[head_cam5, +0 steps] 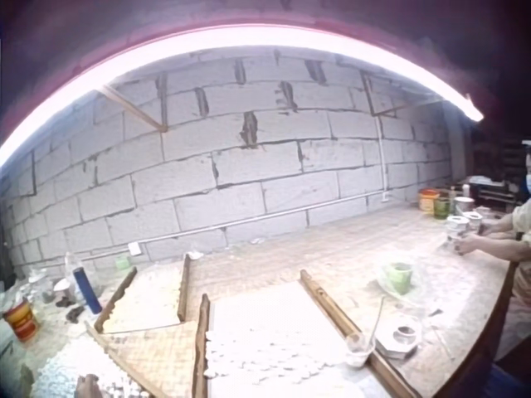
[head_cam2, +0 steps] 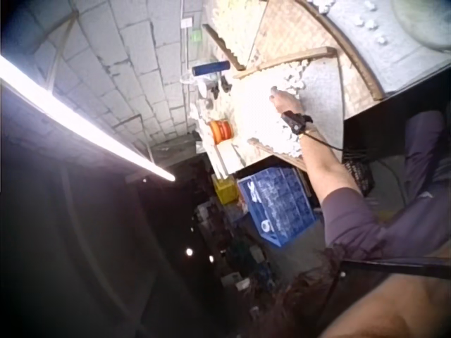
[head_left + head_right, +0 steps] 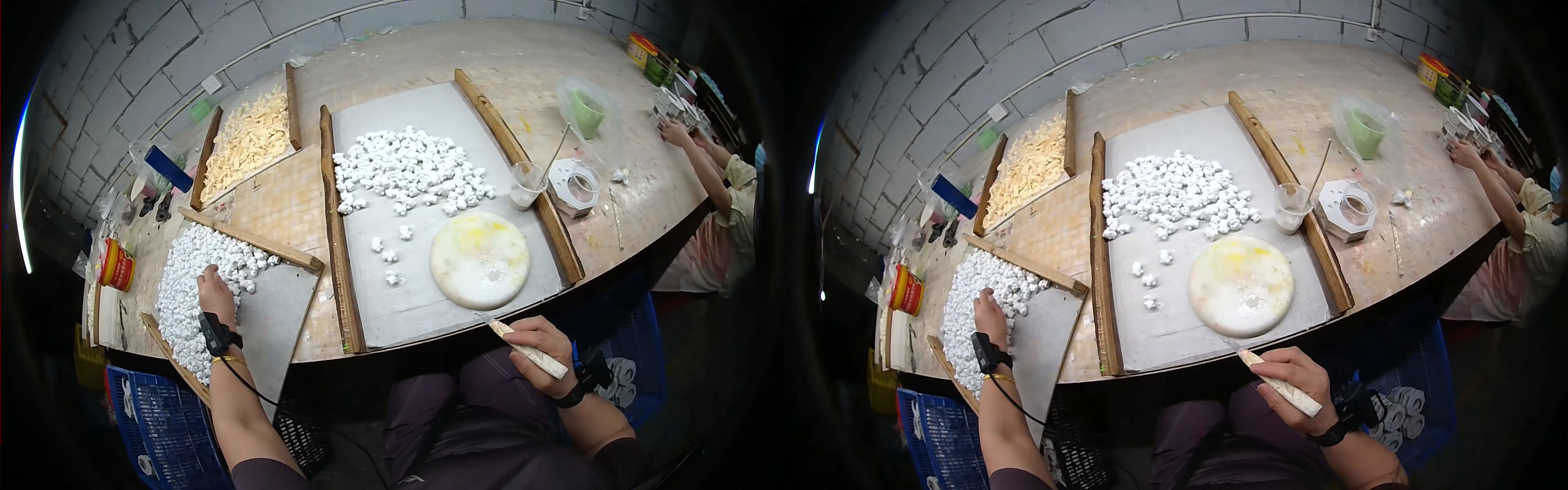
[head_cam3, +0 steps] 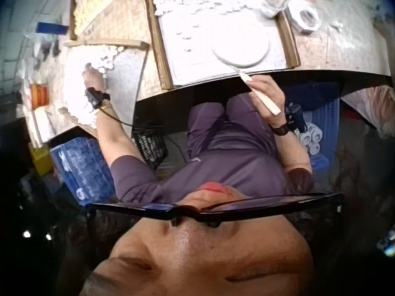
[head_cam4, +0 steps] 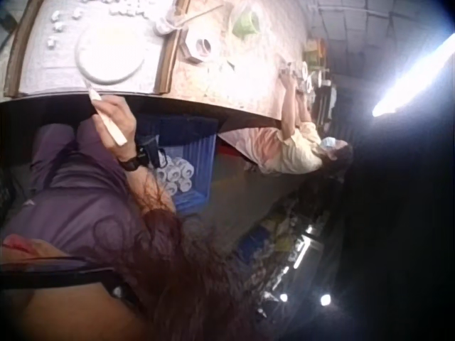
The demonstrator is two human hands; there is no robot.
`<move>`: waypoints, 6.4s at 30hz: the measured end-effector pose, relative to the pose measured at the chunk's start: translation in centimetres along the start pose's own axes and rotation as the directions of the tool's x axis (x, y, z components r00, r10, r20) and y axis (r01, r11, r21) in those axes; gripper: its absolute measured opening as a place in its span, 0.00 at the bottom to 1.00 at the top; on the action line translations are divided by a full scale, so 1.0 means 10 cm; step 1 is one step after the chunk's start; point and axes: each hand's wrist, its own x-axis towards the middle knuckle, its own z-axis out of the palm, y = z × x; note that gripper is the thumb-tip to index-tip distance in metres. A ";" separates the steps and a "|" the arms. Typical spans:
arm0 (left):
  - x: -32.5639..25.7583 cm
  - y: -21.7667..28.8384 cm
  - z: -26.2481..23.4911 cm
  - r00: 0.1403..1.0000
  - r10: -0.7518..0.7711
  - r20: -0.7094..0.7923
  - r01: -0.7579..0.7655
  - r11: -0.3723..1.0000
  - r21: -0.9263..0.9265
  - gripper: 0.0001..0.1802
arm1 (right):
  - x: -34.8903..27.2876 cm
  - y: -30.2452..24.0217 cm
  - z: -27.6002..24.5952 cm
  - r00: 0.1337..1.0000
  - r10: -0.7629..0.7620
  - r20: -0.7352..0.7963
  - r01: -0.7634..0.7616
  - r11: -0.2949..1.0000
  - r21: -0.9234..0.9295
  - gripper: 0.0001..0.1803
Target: Assembling small white floral-shaped components by applying adhesive with a stick.
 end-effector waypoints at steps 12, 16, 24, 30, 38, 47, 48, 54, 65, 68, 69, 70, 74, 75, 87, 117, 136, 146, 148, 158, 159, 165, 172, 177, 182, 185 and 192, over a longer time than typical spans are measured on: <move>-0.06 -0.13 -0.57 0.576 -0.156 0.803 0.405 -0.799 -0.445 0.11 | -0.18 0.00 0.06 0.993 0.119 -0.024 -0.114 0.982 0.153 0.14; -0.38 0.27 -0.75 0.559 -0.062 0.827 0.386 -0.863 -0.326 0.11 | -0.19 -0.02 0.17 0.993 0.116 0.010 -0.116 0.975 0.187 0.14; -1.11 1.92 -1.00 0.347 0.451 0.822 0.586 -0.789 0.185 0.16 | -0.17 0.00 0.17 0.997 0.063 0.036 -0.069 0.977 0.203 0.15; -1.80 2.91 -0.85 0.159 0.698 0.698 0.730 -0.559 0.392 0.12 | -0.24 -0.02 0.03 0.995 0.087 -0.040 -0.079 0.984 0.161 0.15; -2.02 3.26 -0.85 0.240 0.572 0.785 0.890 -0.452 0.058 0.07 | -0.34 0.14 -0.04 0.993 0.042 -0.108 -0.034 0.996 0.084 0.11; -2.06 3.31 -0.95 0.280 0.561 0.779 0.898 -0.439 -0.006 0.08 | -0.12 0.14 0.14 0.992 -0.108 -0.071 0.113 0.991 0.067 0.15; -2.07 3.31 -0.96 0.273 0.552 0.788 0.900 -0.437 -0.006 0.07 | -0.12 0.14 0.17 0.990 -0.111 -0.088 0.116 0.992 0.054 0.13; -2.07 3.35 -0.99 0.260 0.534 0.805 0.902 -0.432 -0.004 0.07 | -0.13 0.18 0.19 0.995 -0.061 -0.080 0.068 0.993 0.098 0.14; -2.20 3.23 -0.75 -0.080 0.587 0.806 0.727 -0.519 0.450 0.10 | -0.20 0.21 0.15 0.999 0.008 -0.031 -0.001 0.980 0.201 0.12; -2.33 3.21 -0.72 -0.179 0.456 0.872 0.767 -0.490 0.414 0.11 | -0.22 0.22 0.16 0.999 0.026 -0.038 -0.016 0.973 0.229 0.12; -2.33 3.23 -0.76 -0.200 0.399 0.895 0.794 -0.469 0.387 0.11 | -0.23 0.22 0.16 0.998 0.041 -0.041 -0.030 0.969 0.247 0.12; -2.32 3.24 -0.79 -0.172 0.408 0.897 0.820 -0.445 0.360 0.11 | -0.24 0.22 0.16 0.998 0.054 -0.033 -0.044 0.963 0.265 0.12; -2.27 3.22 -0.81 0.038 0.650 0.759 0.835 -0.438 0.333 0.14 | -0.26 0.23 0.17 0.998 0.055 -0.020 -0.047 0.957 0.286 0.13; -2.22 3.26 -0.86 0.074 0.654 0.753 0.851 -0.435 0.295 0.15 | -0.27 0.25 0.18 0.999 0.044 -0.022 -0.036 0.959 0.281 0.13; -2.01 3.26 -0.94 0.163 0.584 0.796 0.922 -0.376 0.087 0.19 | -0.10 0.26 0.14 0.979 -0.191 -0.073 0.191 0.982 -0.017 0.15; -1.89 3.19 -0.76 0.326 0.244 0.913 0.879 -0.434 -0.198 0.14 | 0.12 0.53 -0.02 0.860 0.510 0.024 -0.387 0.620 0.682 0.14; -1.89 3.19 -0.85 0.343 0.278 0.897 0.862 -0.472 -0.184 0.13 | -0.03 0.22 -0.07 0.992 -0.003 0.129 -0.033 0.960 0.277 0.16; -1.88 3.19 -0.89 0.335 0.309 0.890 0.862 -0.482 -0.158 0.13 | -0.05 0.19 -0.06 0.991 -0.043 0.128 0.014 0.976 0.215 0.16; -1.89 3.19 -0.89 0.334 0.316 0.888 0.862 -0.484 -0.152 0.13 | -0.05 0.19 -0.06 0.991 -0.041 0.129 0.013 0.977 0.212 0.16; -1.90 3.18 -0.89 0.317 0.320 0.893 0.860 -0.495 -0.128 0.13 | -0.08 0.19 -0.08 0.992 -0.042 0.122 0.020 0.983 0.181 0.16; -1.89 3.18 -0.89 0.314 0.319 0.894 0.860 -0.495 -0.126 0.13 | -0.09 0.19 -0.08 0.992 -0.033 0.120 0.011 0.984 0.179 0.16; -1.86 3.18 -0.90 0.349 0.246 0.904 0.873 -0.435 -0.219 0.13 | -0.12 0.21 -0.11 0.997 0.016 0.077 -0.031 0.980 0.195 0.15; -1.70 3.10 -0.79 0.441 0.125 0.889 0.877 -0.269 -0.398 0.14 | -0.16 0.25 -0.14 0.998 0.043 0.055 -0.055 0.974 0.219 0.16; -1.58 3.08 -0.81 0.471 0.126 0.873 0.870 -0.233 -0.435 0.14 | -0.16 0.28 -0.14 0.999 0.016 0.040 -0.024 0.975 0.220 0.16; -1.62 3.11 -0.86 0.418 0.200 0.886 0.888 -0.295 -0.352 0.14 | -0.07 0.17 -0.07 0.997 -0.064 0.035 0.056 0.978 0.199 0.17; -1.68 3.13 -0.86 0.397 0.233 0.888 0.890 -0.335 -0.310 0.14 | -0.06 0.14 -0.02 0.993 -0.116 0.031 0.109 0.981 0.162 0.17; -1.58 3.08 -0.84 0.423 0.193 0.885 0.890 -0.271 -0.367 0.14 | -0.07 0.12 -0.04 0.991 -0.133 0.025 0.130 0.988 0.085 0.18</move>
